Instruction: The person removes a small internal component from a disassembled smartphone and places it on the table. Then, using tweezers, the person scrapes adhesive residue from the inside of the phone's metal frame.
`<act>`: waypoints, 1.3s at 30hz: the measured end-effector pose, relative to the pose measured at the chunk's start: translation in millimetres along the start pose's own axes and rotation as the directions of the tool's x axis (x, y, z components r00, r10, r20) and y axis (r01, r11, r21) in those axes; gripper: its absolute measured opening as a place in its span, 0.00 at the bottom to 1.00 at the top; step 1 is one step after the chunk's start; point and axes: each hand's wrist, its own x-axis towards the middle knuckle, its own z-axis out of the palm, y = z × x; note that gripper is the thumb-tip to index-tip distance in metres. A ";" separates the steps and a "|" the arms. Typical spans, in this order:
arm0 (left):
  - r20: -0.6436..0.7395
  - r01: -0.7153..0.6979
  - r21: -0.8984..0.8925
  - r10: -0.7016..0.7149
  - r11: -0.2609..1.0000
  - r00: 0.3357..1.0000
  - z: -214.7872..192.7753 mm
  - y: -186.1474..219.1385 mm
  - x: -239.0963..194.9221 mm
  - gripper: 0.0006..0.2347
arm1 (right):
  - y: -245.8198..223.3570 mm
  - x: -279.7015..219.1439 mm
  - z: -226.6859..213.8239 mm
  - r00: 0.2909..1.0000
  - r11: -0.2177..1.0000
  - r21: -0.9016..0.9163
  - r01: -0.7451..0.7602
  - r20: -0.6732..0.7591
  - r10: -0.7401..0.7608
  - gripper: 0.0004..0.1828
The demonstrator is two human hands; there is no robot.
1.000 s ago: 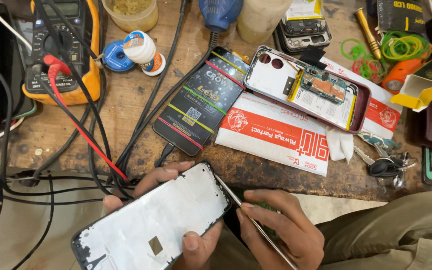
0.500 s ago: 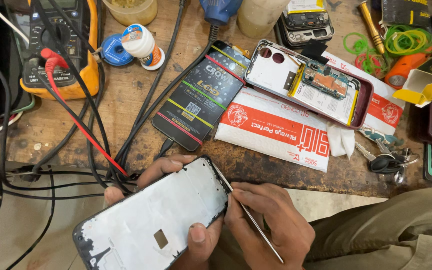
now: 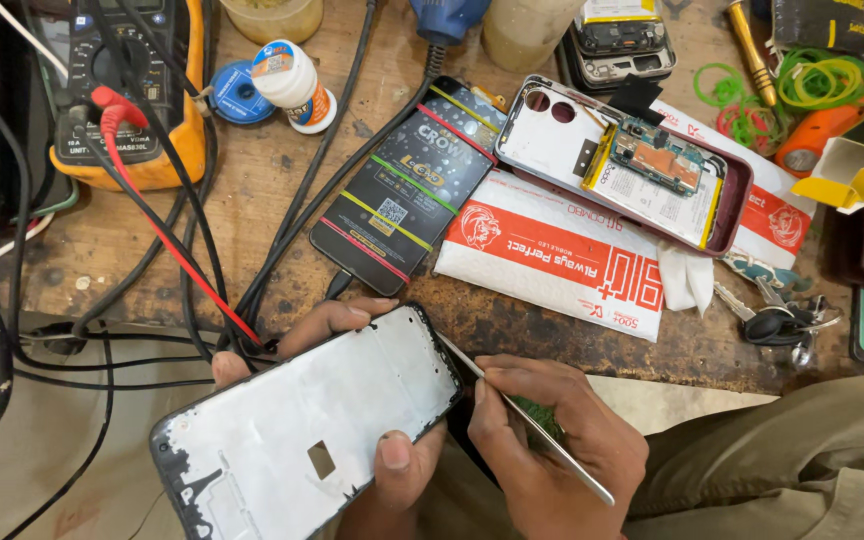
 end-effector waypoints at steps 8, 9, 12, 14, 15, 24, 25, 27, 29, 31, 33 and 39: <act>0.029 -0.002 0.036 0.001 0.999 1.000 -1.6 1.8 0.0 0.46 | 10.2 12.3 -5.0 0.971 0.978 -0.067 0.199 0.148 -0.188 0.15; 0.030 0.004 0.042 -0.006 0.999 1.000 -1.6 2.5 0.9 0.47 | 10.3 12.5 -3.4 0.975 0.981 -0.050 0.185 0.136 -0.177 0.15; 0.067 0.053 0.099 -0.060 0.994 0.996 -5.5 10.5 1.7 0.48 | 10.1 12.1 -0.4 0.969 0.972 -0.082 0.222 0.126 -0.211 0.15; 0.109 0.076 0.122 -0.090 0.990 0.990 -9.6 15.8 2.5 0.48 | 8.8 11.5 -0.1 0.970 0.971 -0.094 0.218 0.127 -0.205 0.15; 0.125 0.087 0.135 -0.104 0.987 0.987 -11.8 18.4 2.7 0.48 | 8.0 11.1 0.2 0.971 0.971 -0.100 0.216 0.128 -0.203 0.15; 0.146 0.084 0.136 -0.104 0.987 0.984 -15.2 19.9 6.0 0.45 | 3.2 9.8 6.0 0.979 0.974 -0.126 0.188 0.110 -0.174 0.15; 0.149 0.073 0.142 -0.094 0.987 0.984 -16.1 19.2 6.6 0.45 | 3.4 9.7 5.8 0.979 0.975 -0.128 0.179 0.116 -0.165 0.15; 0.155 0.069 0.146 -0.092 0.987 0.984 -17.8 18.7 7.6 0.45 | 3.5 9.7 5.7 0.982 0.977 -0.135 0.163 0.120 -0.147 0.15; 0.150 0.087 0.144 -0.109 0.986 0.983 -18.4 19.4 6.6 0.45 | 3.6 10.5 5.4 0.980 0.978 -0.113 0.177 0.117 -0.164 0.15; 0.145 0.102 0.149 -0.124 0.984 0.982 -19.3 21.3 5.8 0.45 | 3.6 10.5 6.4 0.975 0.974 -0.107 0.201 0.113 -0.189 0.15; 0.147 0.109 0.172 -0.135 0.979 0.980 -18.6 23.6 5.6 0.44 | 2.3 10.4 7.3 0.969 0.965 -0.121 0.234 0.113 -0.220 0.15; 0.138 0.074 0.185 -0.101 0.980 0.985 -13.0 24.6 9.3 0.46 | -0.6 9.6 11.8 0.951 0.932 -0.190 0.310 0.083 -0.299 0.15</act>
